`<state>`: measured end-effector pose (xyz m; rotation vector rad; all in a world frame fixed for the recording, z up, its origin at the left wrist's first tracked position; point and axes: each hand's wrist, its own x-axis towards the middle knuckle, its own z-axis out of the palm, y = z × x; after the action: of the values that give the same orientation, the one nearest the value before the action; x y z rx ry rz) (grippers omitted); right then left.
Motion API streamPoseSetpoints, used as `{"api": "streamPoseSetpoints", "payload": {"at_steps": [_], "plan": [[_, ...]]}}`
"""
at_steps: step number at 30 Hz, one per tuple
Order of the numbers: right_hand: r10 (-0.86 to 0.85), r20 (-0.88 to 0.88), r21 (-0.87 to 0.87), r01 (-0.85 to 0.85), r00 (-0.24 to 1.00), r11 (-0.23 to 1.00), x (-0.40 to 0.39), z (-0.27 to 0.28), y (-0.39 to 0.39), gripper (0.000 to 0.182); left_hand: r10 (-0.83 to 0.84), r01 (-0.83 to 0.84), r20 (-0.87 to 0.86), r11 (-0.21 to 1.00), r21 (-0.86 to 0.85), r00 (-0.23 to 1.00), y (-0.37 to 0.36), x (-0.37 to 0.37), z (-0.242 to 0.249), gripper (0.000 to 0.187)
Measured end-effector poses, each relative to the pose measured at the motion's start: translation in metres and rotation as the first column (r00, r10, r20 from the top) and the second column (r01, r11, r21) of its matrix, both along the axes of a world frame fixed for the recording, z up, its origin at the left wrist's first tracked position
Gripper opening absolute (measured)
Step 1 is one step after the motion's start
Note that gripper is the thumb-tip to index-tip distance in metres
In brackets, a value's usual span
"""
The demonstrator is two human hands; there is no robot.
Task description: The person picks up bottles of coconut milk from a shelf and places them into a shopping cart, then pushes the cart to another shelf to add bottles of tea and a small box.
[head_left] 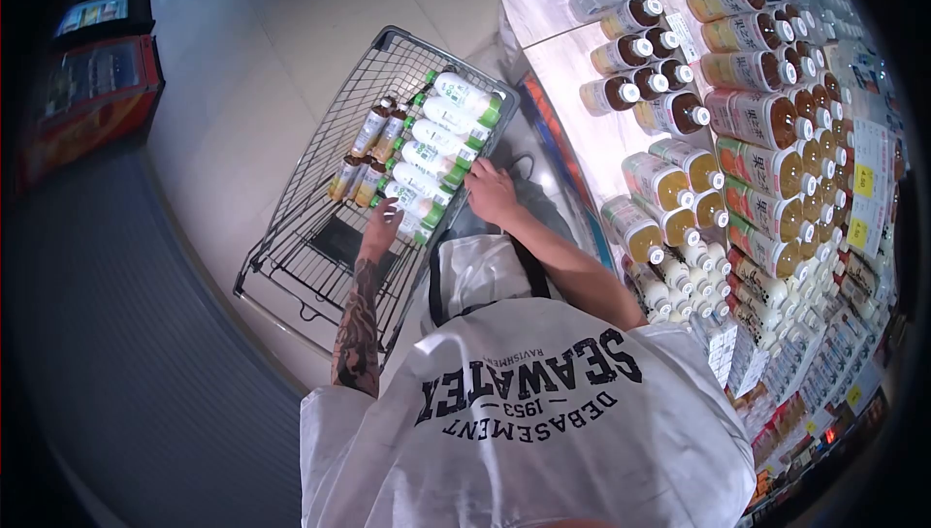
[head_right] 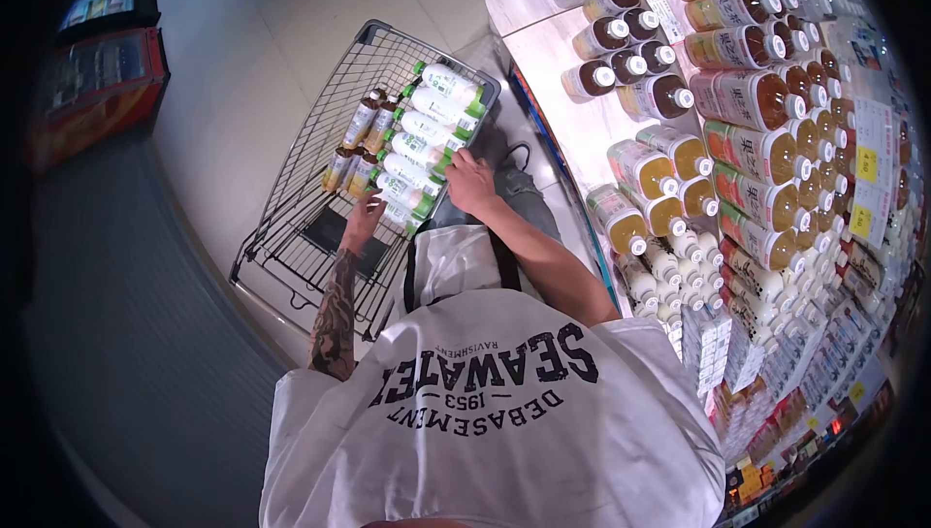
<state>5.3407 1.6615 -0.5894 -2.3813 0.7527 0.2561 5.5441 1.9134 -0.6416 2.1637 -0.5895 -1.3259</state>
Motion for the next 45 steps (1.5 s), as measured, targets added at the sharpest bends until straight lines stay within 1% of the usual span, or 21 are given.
{"api": "streamPoseSetpoints", "payload": {"at_steps": [3,5,7,9,11,13,15,16,17,19,23,24,27,32,34,37,38,41,42,43,45], "plan": [[0.006,-0.032,-0.026,-0.007,0.999,1.000,0.011,0.009,-0.009,0.017,-0.066,0.074,0.074,0.992,-0.106,0.995,-0.038,0.059,-0.032,0.046],[-0.011,-0.029,-0.067,0.009,1.000,0.998,0.029,0.011,-0.020,0.020,-0.113,0.219,0.352,0.935,-0.279,0.929,-0.069,0.106,-0.073,0.044],[-0.047,0.005,-0.126,0.047,0.999,0.991,0.035,0.010,-0.019,0.020,-0.132,0.155,0.251,0.985,-0.073,0.959,-0.116,0.143,-0.080,0.052],[-0.066,-0.028,-0.135,0.062,0.997,0.989,0.044,0.015,-0.020,0.021,-0.130,0.197,0.405,0.972,-0.128,0.905,-0.142,0.176,-0.141,0.059],[-0.120,-0.057,-0.102,0.114,0.991,0.988,0.050,0.017,-0.023,0.022,-0.144,0.193,0.352,0.975,-0.107,0.925,-0.173,0.204,-0.187,0.065],[-0.122,-0.128,-0.054,0.116,0.984,0.992,0.056,0.020,-0.029,0.026,-0.202,0.251,0.276,0.956,-0.155,0.940,-0.192,0.227,-0.262,0.068],[-0.159,-0.145,-0.082,0.148,0.977,0.986,0.063,0.016,-0.027,0.027,-0.249,0.311,0.411,0.946,-0.089,0.877,-0.218,0.228,-0.302,0.067],[-0.179,-0.141,-0.078,0.169,0.974,0.982,0.069,0.018,-0.028,0.026,-0.270,0.270,0.289,0.962,0.042,0.918,-0.244,0.226,-0.268,0.068],[-0.196,-0.134,-0.081,0.187,0.971,0.979,0.075,0.018,-0.034,0.026,-0.296,0.293,0.394,0.954,0.070,0.870,-0.252,0.226,-0.311,0.067],[-0.216,-0.126,-0.092,0.206,0.968,0.974,0.077,0.014,-0.031,0.023,-0.285,0.268,0.236,0.958,0.104,0.929,-0.277,0.220,-0.290,0.064],[-0.238,-0.128,-0.128,0.222,0.963,0.967,0.084,0.009,-0.035,0.024,-0.461,0.368,0.485,0.887,0.280,0.743,-0.295,0.205,-0.279,0.056],[-0.244,-0.138,-0.113,0.229,0.960,0.967,0.085,0.009,-0.035,0.024,-0.466,0.394,0.504,0.885,0.250,0.727,-0.295,0.204,-0.275,0.045],[-0.264,-0.143,-0.101,0.251,0.954,0.963,0.092,0.010,-0.035,0.024,-0.431,0.430,0.558,0.892,0.142,0.709,-0.293,0.204,-0.266,0.041],[-0.328,-0.087,-0.003,0.329,0.941,0.944,0.100,0.017,-0.038,0.026,-0.391,0.459,0.413,0.885,-0.076,0.823,-0.269,0.210,-0.265,0.047],[-0.420,-0.058,0.086,0.424,0.906,0.902,0.110,0.035,-0.047,0.032,-0.394,0.489,0.436,0.863,-0.128,0.809,-0.260,0.203,-0.226,0.045],[-0.480,-0.033,0.153,0.479,0.877,0.864,0.124,0.055,-0.064,0.038,-0.397,0.468,0.432,0.881,-0.066,0.810,-0.261,0.196,-0.156,0.046],[-0.488,-0.027,0.167,0.485,0.872,0.858,0.128,0.061,-0.068,0.040,-0.354,0.412,0.356,0.906,-0.098,0.865,-0.261,0.196,-0.141,0.041],[-0.533,-0.037,0.223,0.527,0.845,0.820,0.137,0.080,-0.080,0.049,-0.038,0.018,-0.056,0.948,-0.317,0.998,-0.258,0.187,-0.081,0.035],[-0.553,-0.041,0.245,0.545,0.832,0.802,0.141,0.088,-0.085,0.053,0.049,-0.087,-0.099,0.896,-0.435,0.994,-0.256,0.180,-0.070,0.028],[-0.571,-0.043,0.263,0.561,0.820,0.785,0.145,0.097,-0.093,0.057,0.065,-0.115,-0.123,0.881,-0.459,0.990,-0.265,0.177,-0.026,0.029],[-0.595,-0.011,0.266,0.577,0.803,0.773,0.151,0.119,-0.102,0.065,0.052,-0.059,-0.029,0.844,-0.533,0.998,-0.279,0.169,0.040,0.028]]}}
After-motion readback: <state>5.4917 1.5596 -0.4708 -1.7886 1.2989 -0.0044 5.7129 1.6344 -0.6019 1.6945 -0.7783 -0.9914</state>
